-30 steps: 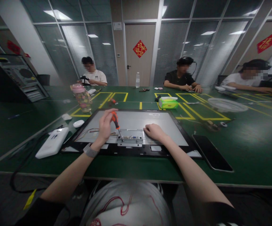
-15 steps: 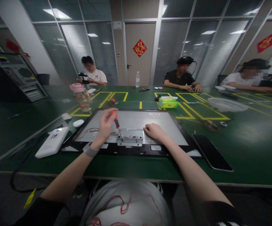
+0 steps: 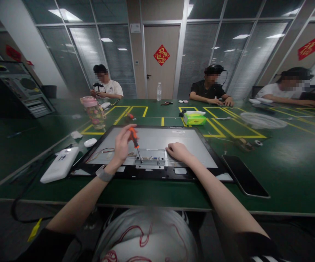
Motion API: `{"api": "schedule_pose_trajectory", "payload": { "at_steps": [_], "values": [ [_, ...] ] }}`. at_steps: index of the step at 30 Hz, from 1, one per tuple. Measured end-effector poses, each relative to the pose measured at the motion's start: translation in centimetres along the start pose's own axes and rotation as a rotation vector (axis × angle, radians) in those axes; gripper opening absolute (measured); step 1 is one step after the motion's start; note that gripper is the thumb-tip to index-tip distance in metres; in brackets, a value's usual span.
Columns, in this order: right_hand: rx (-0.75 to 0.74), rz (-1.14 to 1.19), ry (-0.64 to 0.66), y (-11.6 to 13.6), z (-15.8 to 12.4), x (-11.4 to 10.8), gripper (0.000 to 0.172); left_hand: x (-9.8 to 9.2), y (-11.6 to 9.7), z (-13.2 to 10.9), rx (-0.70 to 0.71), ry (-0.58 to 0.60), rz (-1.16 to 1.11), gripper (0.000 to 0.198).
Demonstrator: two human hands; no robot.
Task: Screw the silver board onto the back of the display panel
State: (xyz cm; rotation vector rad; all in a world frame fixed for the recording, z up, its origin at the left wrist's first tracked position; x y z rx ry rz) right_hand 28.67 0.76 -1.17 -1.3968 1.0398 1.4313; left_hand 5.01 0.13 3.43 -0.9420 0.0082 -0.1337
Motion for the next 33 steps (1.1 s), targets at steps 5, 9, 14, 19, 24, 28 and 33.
{"api": "schedule_pose_trajectory", "payload": {
  "at_steps": [5, 9, 14, 19, 24, 28, 33],
  "values": [
    [0.006, 0.004, 0.005, 0.03, -0.05, -0.07, 0.039, 0.05, -0.14, 0.04, 0.05, 0.023, 0.079, 0.028],
    [0.008, 0.013, 0.011, 0.15, -0.12, -0.24, 0.039, 0.25, -0.61, -0.02, 0.093, 0.033, 0.128, 0.023],
    [0.01, 0.009, 0.009, 0.13, -0.16, -0.2, 0.038, 0.22, -0.71, -0.08, 0.118, 0.007, 0.191, 0.019],
    [0.001, 0.01, -0.008, -0.01, -0.04, -0.01, 0.038, 0.14, -0.54, -0.03, 0.107, 0.005, 0.193, 0.017],
    [0.006, 0.008, -0.003, -0.07, 0.01, 0.05, 0.038, 0.27, -0.39, -0.01, 0.089, 0.025, 0.174, 0.019],
    [0.006, 0.009, -0.002, -0.04, -0.05, -0.03, 0.039, 0.48, -0.17, -0.18, 0.048, 0.063, 0.133, 0.025],
    [0.004, 0.008, -0.006, -0.05, -0.01, -0.01, 0.038, 0.39, -0.26, -0.29, 0.06, 0.05, 0.138, 0.025]
  ]
}}
Point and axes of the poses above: each hand's wrist, its own z-axis towards the middle knuckle, its own x-axis out of the palm, y = z × x, the point moved 2 cm from there along z, towards the middle knuckle, and after that the axes turned 3 degrees about y, right-handed, at the moved point
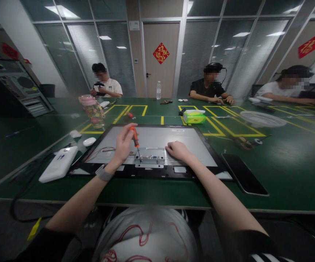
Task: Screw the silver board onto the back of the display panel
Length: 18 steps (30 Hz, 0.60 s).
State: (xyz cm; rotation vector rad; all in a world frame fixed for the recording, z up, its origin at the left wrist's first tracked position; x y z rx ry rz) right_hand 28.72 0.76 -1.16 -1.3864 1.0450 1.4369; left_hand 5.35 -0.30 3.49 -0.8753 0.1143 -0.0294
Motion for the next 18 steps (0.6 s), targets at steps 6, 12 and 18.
{"api": "schedule_pose_trajectory", "payload": {
  "at_steps": [6, 12, 18],
  "values": [
    [-0.007, 0.001, -0.005, -0.01, -0.01, 0.0, 0.038, -0.24, 0.31, 0.06, -0.017, -0.011, -0.024, 0.027],
    [0.004, -0.011, 0.015, 0.14, -0.04, -0.18, 0.04, -0.32, 0.57, 0.08, -0.012, -0.035, -0.016, 0.029],
    [0.004, -0.006, 0.01, 0.11, -0.03, -0.13, 0.04, -0.33, 0.39, 0.15, 0.011, -0.044, 0.01, 0.027]
  ]
}}
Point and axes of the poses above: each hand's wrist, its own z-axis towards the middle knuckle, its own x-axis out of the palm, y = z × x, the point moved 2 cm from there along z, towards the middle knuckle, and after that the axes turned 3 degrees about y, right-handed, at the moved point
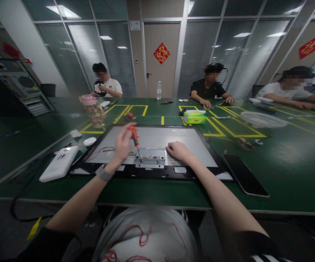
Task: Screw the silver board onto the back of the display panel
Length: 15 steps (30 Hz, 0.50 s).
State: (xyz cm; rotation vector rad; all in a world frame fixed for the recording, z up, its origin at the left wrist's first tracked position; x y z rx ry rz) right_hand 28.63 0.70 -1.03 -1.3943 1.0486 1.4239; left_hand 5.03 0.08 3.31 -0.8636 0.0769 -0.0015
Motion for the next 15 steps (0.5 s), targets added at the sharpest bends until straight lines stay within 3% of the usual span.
{"api": "schedule_pose_trajectory", "payload": {
  "at_steps": [15],
  "values": [
    [-0.012, 0.006, -0.009, -0.09, -0.02, 0.08, 0.04, -0.01, -0.14, -0.03, 0.049, 0.02, 0.03, 0.026]
  ]
}}
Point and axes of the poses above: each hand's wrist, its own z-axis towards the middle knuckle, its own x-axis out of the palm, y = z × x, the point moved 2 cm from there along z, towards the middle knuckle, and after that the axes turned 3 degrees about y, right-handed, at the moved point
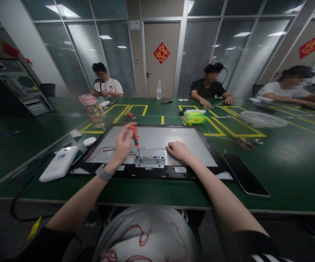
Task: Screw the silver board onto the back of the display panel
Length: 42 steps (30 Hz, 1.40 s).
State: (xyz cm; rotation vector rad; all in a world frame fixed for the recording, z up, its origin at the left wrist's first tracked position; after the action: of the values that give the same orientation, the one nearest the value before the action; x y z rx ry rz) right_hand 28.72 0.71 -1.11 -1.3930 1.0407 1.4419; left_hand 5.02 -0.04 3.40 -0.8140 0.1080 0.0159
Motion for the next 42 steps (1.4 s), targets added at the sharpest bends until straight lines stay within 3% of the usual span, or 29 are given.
{"api": "schedule_pose_trajectory", "payload": {
  "at_steps": [42],
  "values": [
    [0.008, -0.012, 0.01, -0.05, 0.04, 0.02, 0.038, 0.37, -0.5, -0.04, 0.007, 0.039, -0.033, 0.025]
  ]
}}
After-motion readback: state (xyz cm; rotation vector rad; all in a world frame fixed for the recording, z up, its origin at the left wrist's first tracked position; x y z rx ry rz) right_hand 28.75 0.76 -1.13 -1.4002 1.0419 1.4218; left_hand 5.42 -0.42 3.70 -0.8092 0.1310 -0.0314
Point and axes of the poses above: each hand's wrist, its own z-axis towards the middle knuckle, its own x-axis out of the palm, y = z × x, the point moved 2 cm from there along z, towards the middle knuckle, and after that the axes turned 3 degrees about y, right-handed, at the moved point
